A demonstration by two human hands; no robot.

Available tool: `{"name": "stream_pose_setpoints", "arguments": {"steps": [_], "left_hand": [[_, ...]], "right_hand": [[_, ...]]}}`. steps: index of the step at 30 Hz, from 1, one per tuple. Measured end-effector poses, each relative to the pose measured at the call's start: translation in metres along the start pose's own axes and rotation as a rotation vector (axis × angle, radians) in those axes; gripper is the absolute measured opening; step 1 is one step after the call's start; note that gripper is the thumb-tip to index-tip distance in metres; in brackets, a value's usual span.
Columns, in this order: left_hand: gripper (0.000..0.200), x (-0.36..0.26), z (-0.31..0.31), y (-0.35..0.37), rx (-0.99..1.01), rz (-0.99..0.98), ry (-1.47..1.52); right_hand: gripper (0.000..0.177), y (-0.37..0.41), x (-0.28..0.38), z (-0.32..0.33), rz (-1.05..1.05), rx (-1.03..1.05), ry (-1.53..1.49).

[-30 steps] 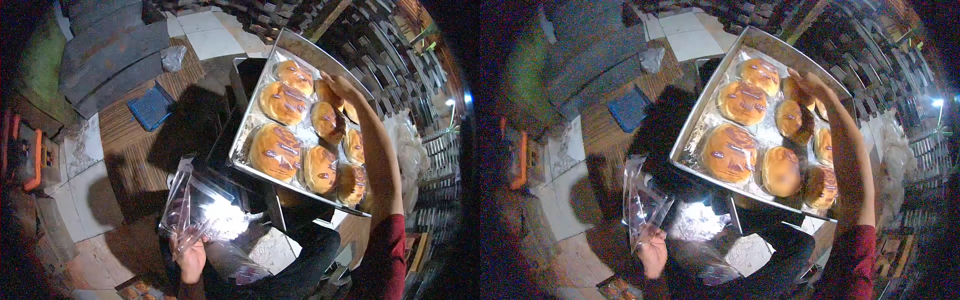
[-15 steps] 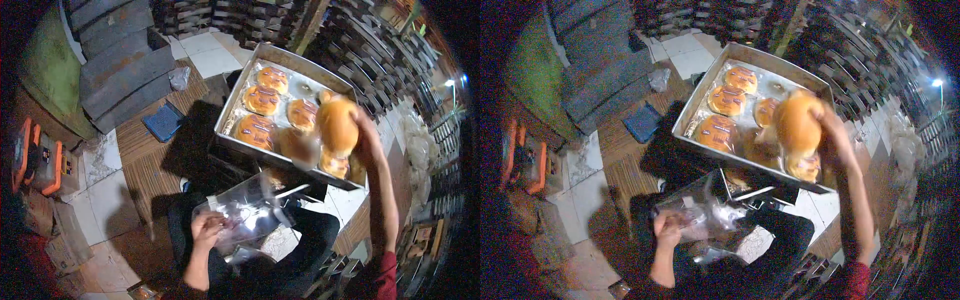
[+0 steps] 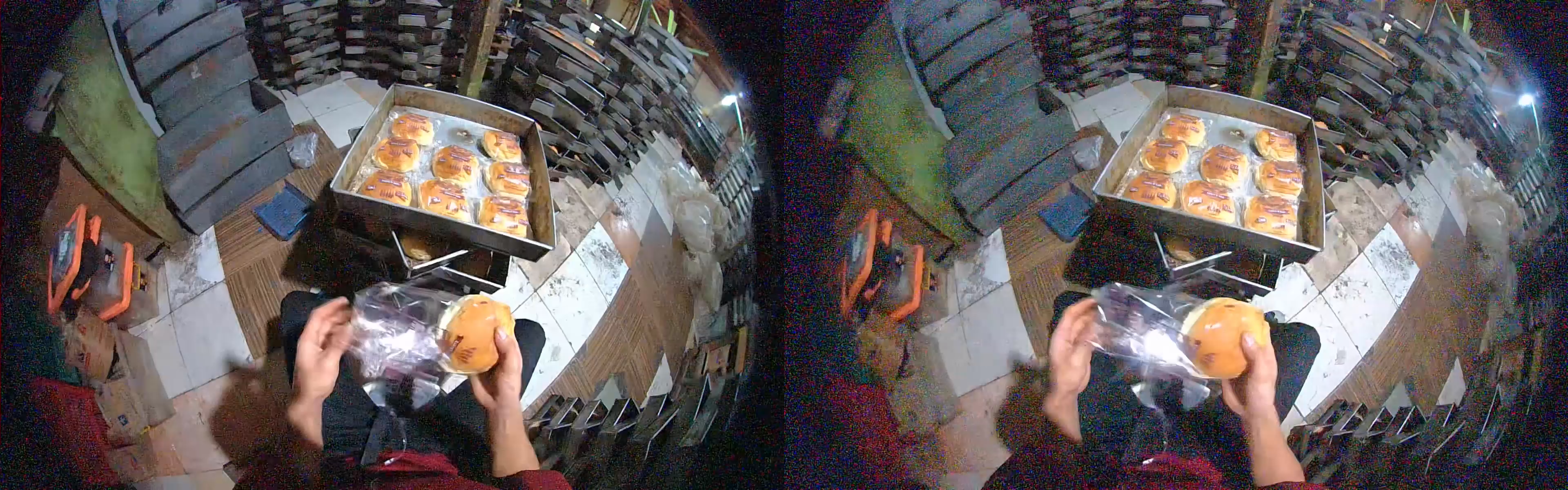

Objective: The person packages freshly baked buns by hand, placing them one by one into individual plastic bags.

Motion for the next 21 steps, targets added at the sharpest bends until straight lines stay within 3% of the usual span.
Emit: {"name": "stream_pose_setpoints", "arguments": {"steps": [1,2,3,5,6,7,9,10,11,13,14,16,18,19,21], "left_hand": [[0.037,-0.003,-0.008,0.006,-0.144,-0.114,0.015],[0.038,-0.022,-0.016,0.016,-0.364,-0.042,0.036],[0.049,-0.025,-0.018,0.028,-0.410,-0.046,0.053],[0.056,-0.028,-0.041,0.055,-0.376,0.036,0.371],[0.063,-0.026,-0.054,0.065,-0.228,0.064,0.444],[0.063,-0.015,-0.062,0.064,-0.135,-0.088,0.397],[0.061,-0.034,-0.064,0.042,-0.121,-0.075,0.262],[0.057,-0.032,-0.052,0.034,-0.094,-0.002,0.360],[0.062,-0.042,-0.057,0.029,-0.087,-0.058,0.434],[0.074,-0.051,-0.073,0.040,0.065,-0.152,0.251],[0.098,-0.040,-0.074,0.049,0.189,-0.298,-0.191],[0.094,-0.031,-0.088,0.057,0.180,-0.300,-0.190],[0.089,-0.039,-0.085,0.036,-0.081,0.059,0.583],[0.081,-0.046,-0.075,0.029,-0.039,0.015,0.590],[0.083,-0.034,-0.085,0.045,0.073,-0.061,0.404]], "right_hand": [[0.051,0.005,-0.003,-0.004,0.096,0.005,0.036],[0.049,0.005,-0.007,0.006,0.247,-0.042,0.221],[0.049,0.010,-0.005,-0.003,0.363,-0.093,0.261],[0.051,0.026,-0.019,-0.018,0.509,-0.083,0.198],[0.056,0.036,-0.035,-0.021,0.529,-0.031,0.241],[0.053,0.041,-0.048,-0.002,0.703,0.176,0.776],[0.049,0.058,-0.052,-0.032,0.748,0.683,1.062],[0.048,0.059,-0.055,-0.029,0.805,0.721,1.151],[0.048,0.059,-0.057,-0.027,0.866,0.753,1.243],[0.044,0.047,-0.047,-0.025,0.869,0.714,1.287],[0.044,0.034,-0.054,-0.010,0.697,0.727,1.154],[0.046,0.034,-0.035,-0.019,0.553,0.711,0.967],[0.047,0.039,-0.036,-0.021,0.471,0.836,0.905],[0.049,0.049,-0.042,-0.034,0.628,0.828,0.915],[0.052,0.058,-0.050,-0.039,0.653,0.730,0.861]]}}
Point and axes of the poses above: each hand's wrist, its own y-axis away from the middle knuckle, its own z-axis out of the back of the hand, x = y × z, the point moved 1 cm from there along -y, towards the middle knuckle, and after that the axes turned 8 degrees about -z, right-handed, at the moved point
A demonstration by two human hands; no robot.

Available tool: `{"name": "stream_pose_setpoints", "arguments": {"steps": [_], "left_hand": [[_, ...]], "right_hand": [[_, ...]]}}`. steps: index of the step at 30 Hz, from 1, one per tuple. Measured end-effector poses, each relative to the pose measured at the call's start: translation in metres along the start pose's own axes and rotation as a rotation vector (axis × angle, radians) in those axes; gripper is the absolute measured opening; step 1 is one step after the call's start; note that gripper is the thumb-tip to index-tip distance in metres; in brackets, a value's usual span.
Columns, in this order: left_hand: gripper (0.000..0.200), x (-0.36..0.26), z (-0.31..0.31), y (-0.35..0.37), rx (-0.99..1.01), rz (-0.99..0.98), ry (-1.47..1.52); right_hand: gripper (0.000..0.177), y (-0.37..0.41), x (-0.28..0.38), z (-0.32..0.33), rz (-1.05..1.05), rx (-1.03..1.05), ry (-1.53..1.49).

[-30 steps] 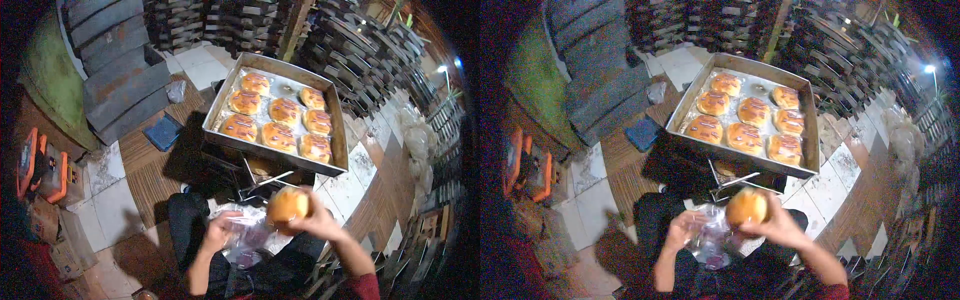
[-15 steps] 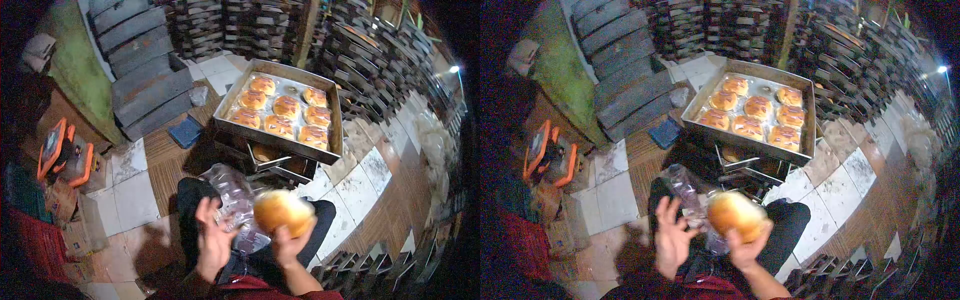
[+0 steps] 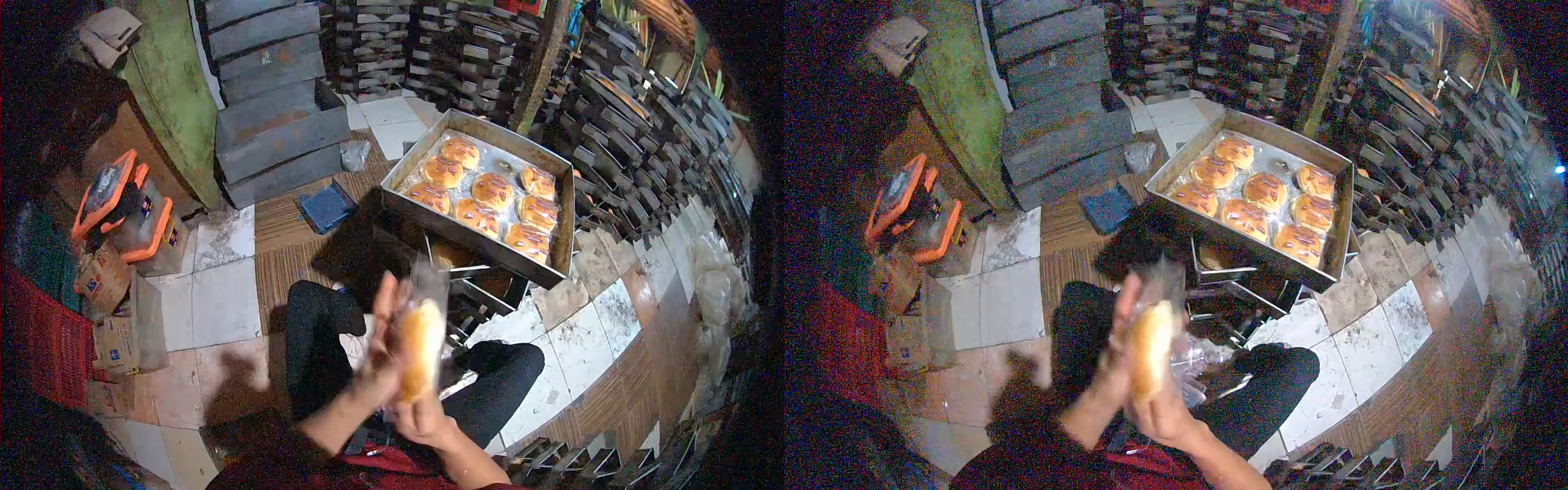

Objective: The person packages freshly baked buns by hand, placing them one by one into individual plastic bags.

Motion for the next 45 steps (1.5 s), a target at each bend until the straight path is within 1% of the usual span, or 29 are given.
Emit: {"name": "stream_pose_setpoints", "arguments": {"steps": [2,3,4,6,7,8,11,14,16,17,18,20,22,24,26,28,29,31,33,34,35,37,38,39,40,41,42,44,45], "left_hand": [[0.092,0.021,0.000,0.041,0.201,0.158,-0.229],[0.097,0.017,0.001,0.047,0.222,0.220,-0.195],[0.100,0.006,0.001,0.045,0.312,0.061,-0.243],[0.107,-0.003,0.030,0.019,-0.064,0.067,0.184],[0.111,-0.006,0.035,0.009,-0.086,0.023,0.196],[0.097,-0.002,0.030,0.009,-0.047,0.014,0.236],[0.055,0.015,0.051,0.008,-0.401,0.242,0.331],[0.057,0.004,0.094,-0.011,-0.519,0.321,0.507],[0.063,-0.001,0.111,-0.018,-0.508,0.309,0.528],[0.063,-0.010,0.113,-0.023,-0.515,0.240,0.507],[0.063,-0.019,0.111,-0.028,-0.522,0.169,0.488],[0.063,-0.027,0.105,-0.032,-0.493,0.061,0.411],[0.062,-0.035,0.093,-0.029,-0.357,0.081,0.455],[0.063,-0.044,0.072,-0.029,-0.353,0.009,0.411],[0.064,-0.047,0.073,-0.030,-0.361,-0.030,0.404],[0.064,-0.051,0.078,-0.031,-0.372,0.001,0.479],[0.062,-0.051,0.079,-0.030,-0.359,0.034,0.499],[0.061,-0.045,0.081,-0.031,-0.369,0.043,0.501],[0.058,-0.034,0.085,-0.035,-0.413,0.001,0.404],[0.058,-0.033,0.092,-0.037,-0.414,0.000,0.402],[0.058,-0.036,0.102,-0.042,-0.478,-0.051,0.452],[0.060,-0.042,0.119,-0.046,-0.489,-0.138,0.520],[0.060,-0.043,0.111,-0.038,-0.501,-0.131,0.525],[0.060,-0.046,0.093,-0.028,-0.505,0.046,0.633],[0.061,-0.043,0.077,-0.018,-0.499,0.218,0.736],[0.057,-0.017,0.069,0.002,-0.346,0.390,0.850],[0.053,0.002,0.054,0.049,0.022,0.607,1.043],[0.057,-0.012,0.027,0.086,0.851,0.794,0.711],[0.060,-0.028,0.023,0.088,1.186,0.418,0.489]], "right_hand": [[0.047,-0.015,0.017,0.024,-0.379,0.002,-0.003],[0.046,-0.011,0.011,0.027,-0.318,-0.028,0.003],[0.046,-0.010,0.010,0.027,-0.254,-0.012,-0.059],[0.054,-0.006,-0.006,0.016,-0.086,0.039,-0.061],[0.057,-0.006,-0.011,0.007,-0.028,0.085,0.142],[0.060,-0.014,-0.008,-0.003,0.034,0.130,0.350],[0.063,-0.020,-0.017,-0.014,-0.088,0.232,0.390],[0.060,-0.016,0.000,-0.014,-0.126,0.412,0.457],[0.051,0.006,0.013,-0.016,-0.803,0.920,-0.074],[0.035,0.019,0.015,-0.021,-0.682,0.938,-0.161],[0.035,0.017,0.011,-0.020,-0.700,0.962,-0.167],[0.023,-0.006,0.002,-0.004,-0.203,0.249,0.325],[0.016,-0.035,-0.004,0.003,-0.298,0.135,0.260],[0.013,-0.039,-0.015,0.003,-0.752,0.250,-0.144],[0.012,-0.039,-0.013,-0.002,-0.685,0.199,-0.202],[0.015,-0.045,0.001,-0.003,-0.106,0.216,0.304],[0.018,-0.040,-0.008,-0.006,-0.001,0.193,0.450],[0.014,-0.033,-0.012,-0.003,-0.341,0.414,0.552],[0.024,-0.027,-0.002,-0.008,-0.507,1.041,0.204],[0.030,-0.020,0.013,-0.011,-0.443,1.510,-0.143],[0.030,-0.019,0.025,-0.008,-0.441,1.509,-0.147],[0.026,-0.022,0.037,0.008,-0.408,1.633,0.233],[0.033,-0.022,0.023,0.023,-0.303,1.085,0.480],[0.063,-0.038,0.009,0.034,-0.407,0.636,0.380],[0.096,-0.049,-0.001,0.040,-0.340,0.312,0.330],[0.107,-0.055,-0.021,0.044,-0.273,0.156,0.108],[0.106,-0.057,-0.025,0.037,-0.380,0.029,-0.140],[0.097,-0.054,-0.027,0.032,-0.752,-0.091,-0.542],[0.093,-0.044,-0.040,0.025,-0.851,-0.052,-0.625]]}}
Point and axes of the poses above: each hand's wrist, its own y-axis away from the middle knuckle, its own z-axis out of the back of the hand, x = y × z, the point moved 1 cm from there along -y, towards the middle knuckle, and after that the axes turned 8 degrees about -z, right-handed, at the moved point
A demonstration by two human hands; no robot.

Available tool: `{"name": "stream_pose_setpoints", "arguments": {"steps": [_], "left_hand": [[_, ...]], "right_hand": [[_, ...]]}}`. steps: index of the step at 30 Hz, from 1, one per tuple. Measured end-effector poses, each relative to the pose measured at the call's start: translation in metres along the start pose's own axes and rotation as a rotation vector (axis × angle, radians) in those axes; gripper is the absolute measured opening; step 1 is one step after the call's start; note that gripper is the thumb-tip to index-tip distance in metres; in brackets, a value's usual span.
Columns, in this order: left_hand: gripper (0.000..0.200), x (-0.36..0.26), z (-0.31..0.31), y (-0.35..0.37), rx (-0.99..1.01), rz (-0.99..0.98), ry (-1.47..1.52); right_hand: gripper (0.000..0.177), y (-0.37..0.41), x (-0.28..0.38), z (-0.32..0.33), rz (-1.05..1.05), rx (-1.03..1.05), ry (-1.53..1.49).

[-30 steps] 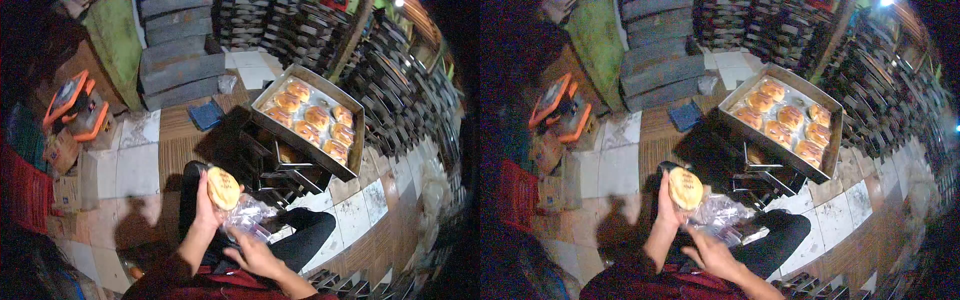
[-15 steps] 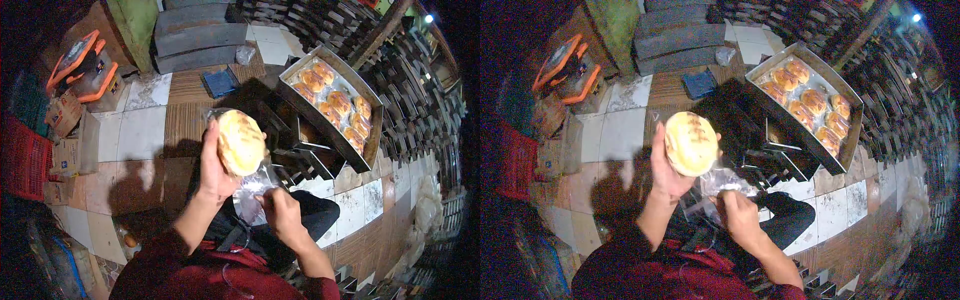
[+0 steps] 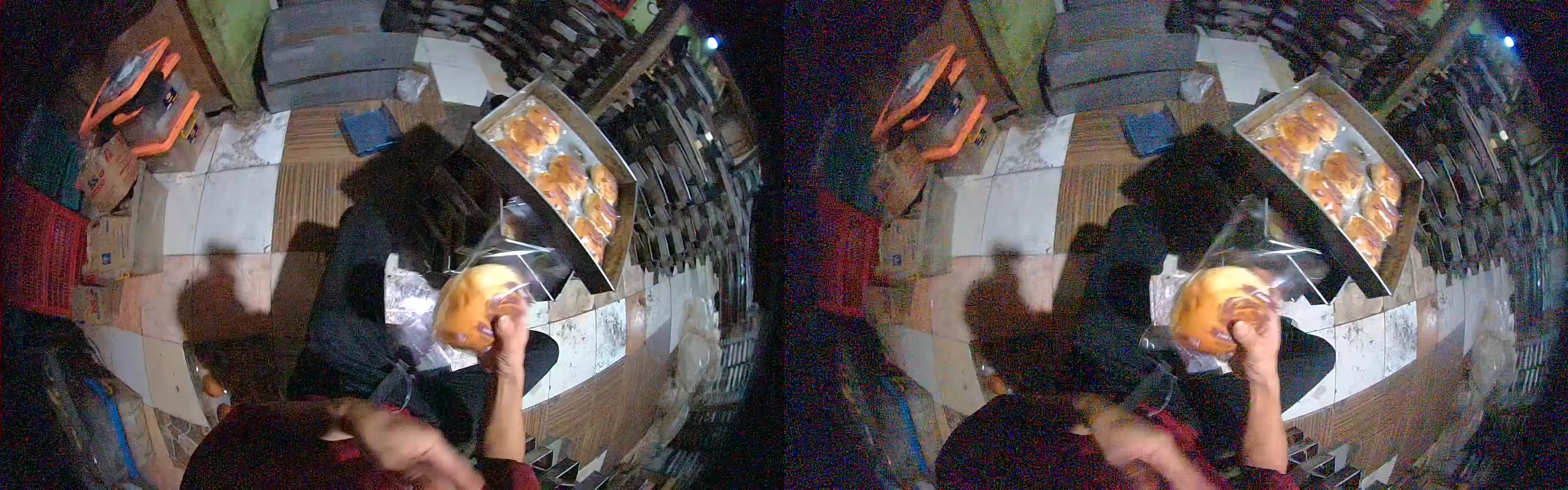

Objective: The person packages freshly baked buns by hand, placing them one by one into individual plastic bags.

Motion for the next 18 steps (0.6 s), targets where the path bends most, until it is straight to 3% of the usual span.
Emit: {"name": "stream_pose_setpoints", "arguments": {"steps": [2,3,4,5,6,7,8,9,11,12,13,14,15,17,18], "left_hand": [[0.060,-0.035,0.015,0.027,0.060,-0.044,-0.002],[0.060,-0.055,0.025,0.047,0.136,-0.085,-0.010],[0.060,-0.062,0.029,0.064,0.211,-0.125,-0.021],[0.049,-0.053,0.029,0.085,-0.272,-0.276,-0.031],[0.040,-0.045,0.031,0.111,-1.066,-0.435,-0.182],[0.034,-0.035,0.028,0.136,-1.582,-0.422,-0.296],[0.028,-0.032,0.035,0.140,-1.920,-0.116,-0.720],[0.029,-0.021,0.050,0.156,-2.060,0.001,-0.866],[0.025,-0.011,0.074,0.169,-2.211,0.307,-0.883],[0.025,-0.015,0.079,0.170,-2.202,0.303,-0.888],[0.025,-0.017,0.086,0.168,-2.056,0.309,-0.743],[0.026,-0.018,0.091,0.165,-1.904,0.313,-0.603],[0.026,-0.022,0.086,0.153,-1.892,0.315,-0.603],[0.021,-0.041,0.061,0.121,-1.833,0.089,-1.053],[0.014,-0.049,0.041,0.105,-1.783,-0.010,-1.140]], "right_hand": [[0.078,-0.012,-0.047,-0.006,-0.119,0.059,-0.006],[0.069,-0.013,-0.062,-0.027,-0.143,-0.021,0.161],[0.056,-0.016,-0.097,-0.029,-0.073,0.049,0.296],[0.042,-0.018,-0.116,-0.040,0.057,0.039,0.420],[0.035,-0.021,-0.144,-0.031,0.014,-0.015,0.470],[0.029,-0.023,-0.164,-0.023,-0.030,-0.073,0.523],[0.024,-0.024,-0.161,-0.026,-0.077,-0.151,0.416],[0.022,-0.027,-0.153,-0.031,-0.119,-0.230,0.305],[0.022,-0.040,-0.137,-0.041,-0.024,-0.280,0.456],[0.022,-0.046,-0.133,-0.046,0.041,-0.246,0.611],[0.023,-0.048,-0.130,-0.049,0.106,-0.215,0.766],[0.024,-0.049,-0.134,-0.048,0.129,-0.204,0.703],[0.024,-0.039,-0.116,-0.054,0.131,-0.216,0.703],[0.019,-0.013,-0.067,-0.070,0.156,-0.205,0.649],[0.017,0.000,-0.052,-0.072,0.382,-0.194,0.687]]}}
Point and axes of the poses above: each hand's wrist, its own y-axis away from the middle knuckle, its own z-axis out of the back of the hand, x = y × z, the point moved 1 cm from there along -y, towards the middle knuckle, and after that the axes turned 8 degrees about -z, right-handed, at the moved point
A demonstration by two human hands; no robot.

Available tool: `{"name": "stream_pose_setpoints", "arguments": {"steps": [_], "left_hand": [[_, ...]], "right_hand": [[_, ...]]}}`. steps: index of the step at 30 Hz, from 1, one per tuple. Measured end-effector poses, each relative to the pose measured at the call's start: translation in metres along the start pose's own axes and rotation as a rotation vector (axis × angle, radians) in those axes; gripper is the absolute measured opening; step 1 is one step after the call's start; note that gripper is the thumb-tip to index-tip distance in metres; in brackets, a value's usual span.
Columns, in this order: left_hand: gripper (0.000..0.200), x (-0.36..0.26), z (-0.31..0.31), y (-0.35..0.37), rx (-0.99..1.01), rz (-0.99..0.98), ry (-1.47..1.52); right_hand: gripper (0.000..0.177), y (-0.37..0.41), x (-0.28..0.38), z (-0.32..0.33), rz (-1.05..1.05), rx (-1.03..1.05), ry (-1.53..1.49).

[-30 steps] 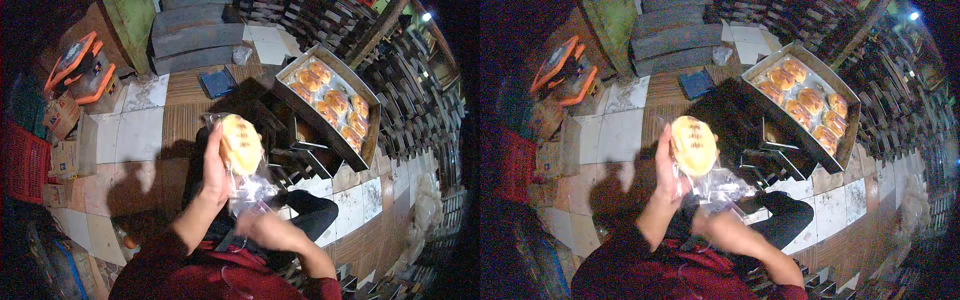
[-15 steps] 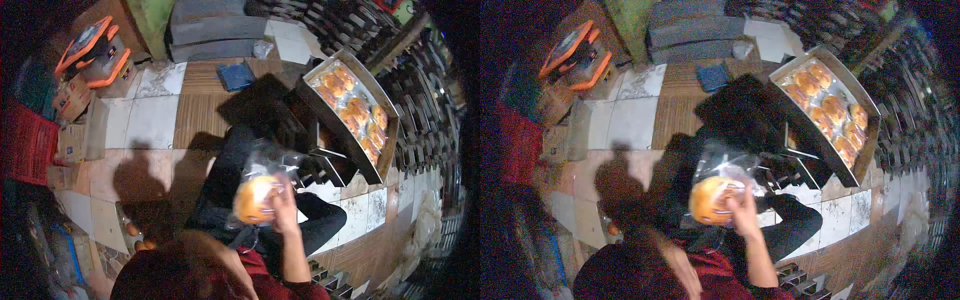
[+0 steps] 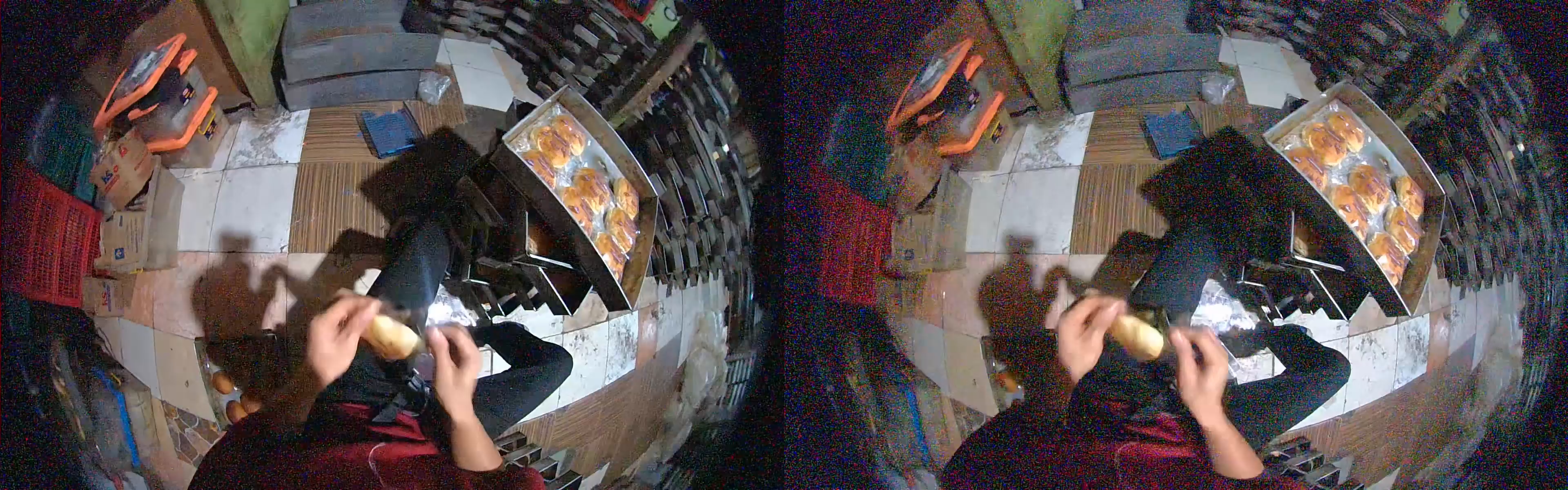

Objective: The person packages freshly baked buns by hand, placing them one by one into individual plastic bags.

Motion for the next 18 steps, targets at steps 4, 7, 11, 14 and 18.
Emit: {"name": "stream_pose_setpoints", "arguments": {"steps": [4,7,11,14,18], "left_hand": [[0.005,-0.017,-0.001,0.009,0.054,-0.426,0.027],[0.009,-0.017,-0.001,0.009,0.191,-0.444,-0.057],[0.005,-0.051,-0.007,-0.001,0.618,-0.364,-0.117],[0.005,0.004,-0.024,-0.038,0.259,-0.200,0.011],[0.005,0.046,-0.032,-0.028,-0.139,0.270,0.430]], "right_hand": [[0.009,0.017,0.005,0.022,0.349,-0.179,0.071],[0.007,0.028,-0.009,0.035,0.276,-0.049,0.150],[0.012,0.018,0.018,0.041,0.365,0.063,0.022],[0.030,-0.042,-0.015,0.035,-0.038,0.103,0.107],[0.038,-0.049,-0.069,0.025,-0.130,-0.020,-0.055]]}}
Point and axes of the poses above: each hand's wrist, its own y-axis away from the middle knuckle, its own z-axis out of the back of the hand, x = y × z, the point moved 1 cm from there along -y, towards the middle knuckle, and after that the axes turned 8 degrees about -z, right-handed, at the moved point
